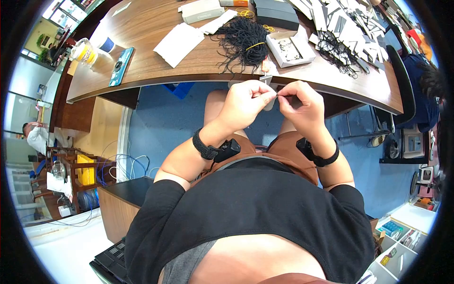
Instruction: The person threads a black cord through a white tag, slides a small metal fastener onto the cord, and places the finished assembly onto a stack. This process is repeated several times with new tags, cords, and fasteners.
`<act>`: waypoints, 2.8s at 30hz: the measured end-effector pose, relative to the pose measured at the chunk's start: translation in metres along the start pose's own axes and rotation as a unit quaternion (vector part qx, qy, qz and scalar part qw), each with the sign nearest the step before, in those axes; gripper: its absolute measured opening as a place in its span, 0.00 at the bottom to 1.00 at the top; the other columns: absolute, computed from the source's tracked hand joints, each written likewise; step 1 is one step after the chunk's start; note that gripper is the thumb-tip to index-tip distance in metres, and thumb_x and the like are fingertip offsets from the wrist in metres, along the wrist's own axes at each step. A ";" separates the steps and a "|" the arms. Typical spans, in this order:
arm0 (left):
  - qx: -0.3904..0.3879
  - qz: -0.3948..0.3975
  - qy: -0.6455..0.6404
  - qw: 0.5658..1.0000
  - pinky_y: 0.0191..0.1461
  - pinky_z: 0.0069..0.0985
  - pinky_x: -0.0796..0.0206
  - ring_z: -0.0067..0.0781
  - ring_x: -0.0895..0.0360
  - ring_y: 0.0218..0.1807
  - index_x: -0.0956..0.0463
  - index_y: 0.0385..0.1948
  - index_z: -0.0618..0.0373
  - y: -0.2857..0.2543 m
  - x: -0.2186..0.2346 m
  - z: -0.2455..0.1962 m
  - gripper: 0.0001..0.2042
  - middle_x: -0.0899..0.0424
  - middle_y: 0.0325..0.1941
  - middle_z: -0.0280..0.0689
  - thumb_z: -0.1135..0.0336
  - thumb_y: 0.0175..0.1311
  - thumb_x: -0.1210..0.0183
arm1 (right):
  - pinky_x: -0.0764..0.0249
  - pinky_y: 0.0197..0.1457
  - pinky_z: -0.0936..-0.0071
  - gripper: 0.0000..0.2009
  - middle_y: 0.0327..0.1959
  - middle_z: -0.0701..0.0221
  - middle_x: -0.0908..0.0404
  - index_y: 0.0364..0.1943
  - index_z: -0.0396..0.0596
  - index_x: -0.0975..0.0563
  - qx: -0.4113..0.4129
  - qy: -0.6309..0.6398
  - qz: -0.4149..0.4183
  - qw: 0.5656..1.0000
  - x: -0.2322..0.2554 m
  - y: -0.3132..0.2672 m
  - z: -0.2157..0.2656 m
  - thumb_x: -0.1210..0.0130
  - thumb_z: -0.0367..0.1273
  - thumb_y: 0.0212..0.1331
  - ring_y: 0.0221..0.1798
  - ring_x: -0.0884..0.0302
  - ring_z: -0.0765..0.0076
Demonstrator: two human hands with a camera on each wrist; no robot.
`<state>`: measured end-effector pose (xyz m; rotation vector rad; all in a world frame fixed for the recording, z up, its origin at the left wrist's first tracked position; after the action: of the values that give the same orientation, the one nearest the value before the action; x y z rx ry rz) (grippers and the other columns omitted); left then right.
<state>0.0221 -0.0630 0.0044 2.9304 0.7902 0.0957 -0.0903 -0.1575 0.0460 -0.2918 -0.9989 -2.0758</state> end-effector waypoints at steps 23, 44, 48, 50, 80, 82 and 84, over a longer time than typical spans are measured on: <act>0.050 0.007 -0.023 0.998 0.30 0.13 0.39 0.13 0.31 0.26 0.23 0.31 0.62 -0.003 0.037 0.011 0.04 0.22 0.27 0.30 0.72 0.58 0.41 | 0.29 0.42 0.80 0.18 0.43 0.69 0.23 0.46 0.49 0.22 0.008 -0.054 0.097 0.994 -0.006 -0.016 -0.024 0.38 0.28 0.47 0.39 0.25 0.71; 0.089 -0.044 -0.186 0.978 0.36 0.17 0.28 0.21 0.23 0.31 0.22 0.37 0.64 -0.005 0.013 0.035 0.07 0.19 0.30 0.36 0.70 0.61 0.42 | 0.33 0.27 0.88 0.04 0.25 0.74 0.21 0.32 0.40 0.21 -0.225 0.266 0.005 0.937 -0.046 -0.018 -0.034 0.42 0.27 0.57 0.25 0.29 0.87; 0.034 -0.017 -0.116 0.992 0.35 0.16 0.29 0.20 0.23 0.31 0.22 0.36 0.63 -0.003 0.014 0.029 0.06 0.19 0.31 0.36 0.72 0.60 0.43 | 0.33 0.27 0.87 0.04 0.24 0.75 0.21 0.32 0.41 0.20 -0.231 0.258 0.009 0.938 -0.048 -0.020 -0.034 0.42 0.28 0.56 0.25 0.29 0.87; 0.043 -0.022 -0.119 0.992 0.35 0.16 0.30 0.21 0.23 0.31 0.22 0.35 0.63 -0.003 0.014 0.028 0.05 0.19 0.31 0.36 0.73 0.60 0.43 | 0.33 0.27 0.87 0.04 0.24 0.75 0.21 0.32 0.41 0.20 -0.228 0.261 0.008 0.938 -0.048 -0.022 -0.036 0.42 0.28 0.56 0.25 0.29 0.86; 0.031 -0.054 -0.158 0.985 0.27 0.14 0.35 0.17 0.28 0.23 0.25 0.32 0.63 0.016 0.003 0.088 0.04 0.21 0.27 0.35 0.73 0.59 0.42 | 0.36 0.21 0.82 0.05 0.23 0.72 0.22 0.32 0.43 0.22 -0.277 0.133 0.046 0.951 -0.069 -0.030 -0.101 0.44 0.30 0.57 0.17 0.33 0.82; 0.039 -0.060 -0.132 0.989 0.28 0.14 0.35 0.17 0.28 0.24 0.25 0.32 0.63 0.014 0.004 0.088 0.04 0.21 0.27 0.34 0.73 0.59 0.43 | 0.30 0.27 0.78 0.07 0.26 0.70 0.22 0.36 0.47 0.22 -0.123 -0.045 -0.088 0.987 -0.039 -0.014 -0.065 0.43 0.28 0.52 0.21 0.28 0.76; 0.064 -0.057 -0.115 0.990 0.29 0.14 0.35 0.17 0.28 0.25 0.25 0.33 0.63 0.012 0.004 0.086 0.04 0.21 0.27 0.34 0.73 0.59 0.43 | 0.28 0.30 0.75 0.10 0.31 0.71 0.23 0.38 0.50 0.21 -0.024 -0.117 -0.079 0.990 -0.030 0.002 -0.035 0.42 0.26 0.49 0.26 0.24 0.69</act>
<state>0.0392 -0.0784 -0.0797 2.9316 0.9549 -0.3073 -0.0646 -0.1677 0.0091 -0.5053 -1.1450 -2.2488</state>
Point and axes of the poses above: each hand's wrist, its own y-axis towards the middle knuckle, its own x-axis out of the back of the hand, z = x × y, the point moved 6 cm from there along y, towards the middle knuckle
